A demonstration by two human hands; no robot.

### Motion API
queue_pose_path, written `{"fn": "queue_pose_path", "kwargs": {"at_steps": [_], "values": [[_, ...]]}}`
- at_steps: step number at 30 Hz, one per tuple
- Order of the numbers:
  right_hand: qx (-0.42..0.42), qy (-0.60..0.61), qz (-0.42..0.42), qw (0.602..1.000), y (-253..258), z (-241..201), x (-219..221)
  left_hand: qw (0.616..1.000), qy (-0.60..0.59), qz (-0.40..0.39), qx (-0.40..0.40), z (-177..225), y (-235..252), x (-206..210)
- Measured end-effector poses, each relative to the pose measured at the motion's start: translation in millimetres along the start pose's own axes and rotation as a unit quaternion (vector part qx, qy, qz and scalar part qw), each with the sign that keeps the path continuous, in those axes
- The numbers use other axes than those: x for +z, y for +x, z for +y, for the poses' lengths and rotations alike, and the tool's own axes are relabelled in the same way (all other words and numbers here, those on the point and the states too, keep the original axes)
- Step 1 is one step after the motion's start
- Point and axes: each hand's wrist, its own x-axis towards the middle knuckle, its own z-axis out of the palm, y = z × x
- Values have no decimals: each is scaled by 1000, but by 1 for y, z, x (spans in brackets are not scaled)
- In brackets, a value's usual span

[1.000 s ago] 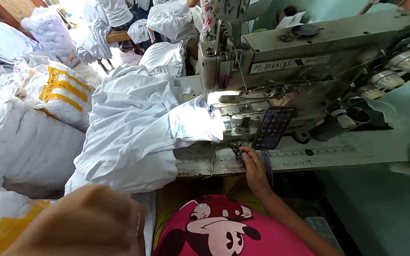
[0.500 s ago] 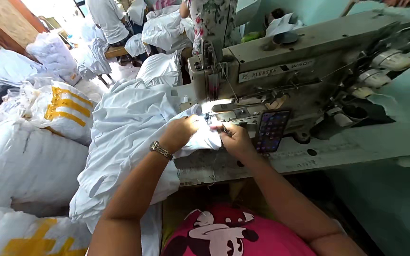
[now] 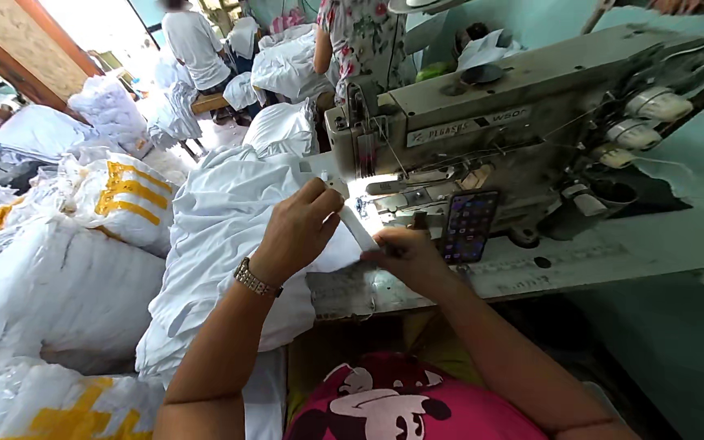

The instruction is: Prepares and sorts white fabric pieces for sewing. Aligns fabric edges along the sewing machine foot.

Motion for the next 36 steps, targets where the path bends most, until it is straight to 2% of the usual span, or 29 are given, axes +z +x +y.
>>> {"fn": "queue_pose_path", "kwargs": {"at_steps": [4,6,9,12,14,18,22,24,26,28,30,31,34,36], "values": [[-79,12,-46,996,-19,-21,-7,972,-134,-194,14,9,6,-2],[-62,16,-57,996,-17,-21,-9,952,-146,-267,38,10,12,0],[-3,5,-50,999,-6,-11,-10,929,-155,-329,64,0,24,-8],[31,14,-21,999,1,8,-7,933,-180,-309,28,-11,29,-21],[27,22,-15,999,3,11,-5,952,-118,-282,0,-12,30,-27],[21,15,-13,1000,6,10,-1,958,-2,-286,11,-11,25,-25],[6,31,-25,999,8,11,-2,959,22,-283,24,-12,24,-24],[2,17,-23,1000,11,15,-3,959,-19,-281,29,-10,24,-25],[-5,-21,-15,1000,15,23,-4,951,-111,-284,45,-6,25,-28],[-8,-25,-19,999,14,29,-5,928,-196,-311,56,0,25,-30],[-7,5,-42,999,10,27,-6,911,-217,-349,42,1,26,-29],[6,25,-56,998,5,27,-6,913,-188,-361,30,-1,26,-27],[-6,32,-66,997,-7,46,-1,930,31,-365,-1,-4,24,-18],[-12,33,-63,997,-11,49,0,928,52,-369,16,-3,22,-12]]}}
